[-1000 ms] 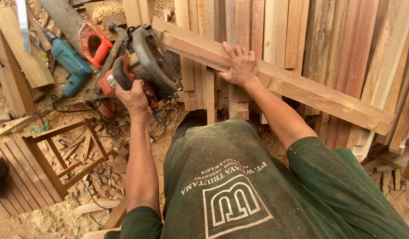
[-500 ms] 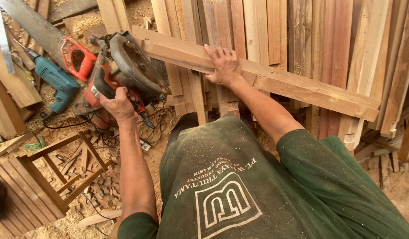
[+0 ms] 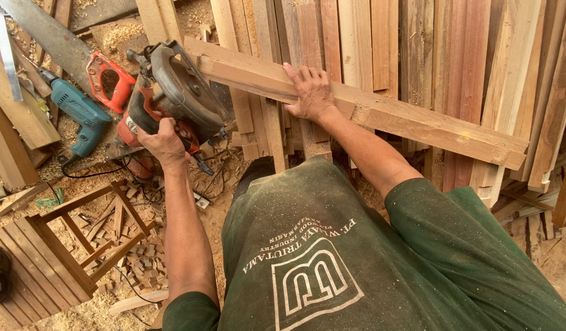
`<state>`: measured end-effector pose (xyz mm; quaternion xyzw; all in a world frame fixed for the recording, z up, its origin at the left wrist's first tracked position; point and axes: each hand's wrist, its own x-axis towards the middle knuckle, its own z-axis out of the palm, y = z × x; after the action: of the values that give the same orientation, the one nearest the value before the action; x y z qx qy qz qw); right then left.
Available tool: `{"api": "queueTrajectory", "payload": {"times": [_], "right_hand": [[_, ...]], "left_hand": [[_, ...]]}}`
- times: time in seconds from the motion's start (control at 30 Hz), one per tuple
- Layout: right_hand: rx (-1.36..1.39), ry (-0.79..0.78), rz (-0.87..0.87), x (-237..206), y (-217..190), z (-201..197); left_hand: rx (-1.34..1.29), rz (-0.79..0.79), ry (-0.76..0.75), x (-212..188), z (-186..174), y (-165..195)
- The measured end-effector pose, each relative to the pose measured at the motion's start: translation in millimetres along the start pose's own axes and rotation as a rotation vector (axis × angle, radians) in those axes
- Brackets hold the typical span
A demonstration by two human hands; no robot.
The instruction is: The person uses a circular saw to cut multiple wooden planks in a workshop. They pick up each plank, position it, make a cut, and then place the cut piece aside. The process is repeated for several planks.
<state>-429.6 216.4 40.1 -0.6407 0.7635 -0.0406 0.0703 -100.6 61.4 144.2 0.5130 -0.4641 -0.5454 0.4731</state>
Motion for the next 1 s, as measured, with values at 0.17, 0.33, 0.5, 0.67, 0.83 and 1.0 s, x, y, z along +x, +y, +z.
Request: {"api": "queueTrajectory", "payload": {"times": [0.17,0.33,0.5,0.67,0.83,1.0], "right_hand": [[0.005,0.01,-0.005,1.1,-1.2,-5.3],[-0.001,-0.016,0.015,1.4,-1.7,-11.9],[0.001,0.001,0.013,4.4,-1.3,-16.3],[-0.111,0.06,0.017,4.2,-5.5,-10.5],[-0.305,-0.126,-0.013,4.4,-12.6,-21.5],[0.189,-0.394,0.057,30.5,-10.6,-81.9]], "left_hand": [[0.01,0.004,0.002,5.5,2.9,1.9],[-0.035,0.024,0.001,19.4,4.5,-4.1],[-0.063,0.005,0.007,42.4,6.1,-14.2],[-0.063,0.043,0.04,53.4,9.0,-7.2],[-0.061,0.015,0.049,17.3,-10.5,15.7],[-0.03,-0.05,0.077,-16.4,-34.8,35.7]]}}
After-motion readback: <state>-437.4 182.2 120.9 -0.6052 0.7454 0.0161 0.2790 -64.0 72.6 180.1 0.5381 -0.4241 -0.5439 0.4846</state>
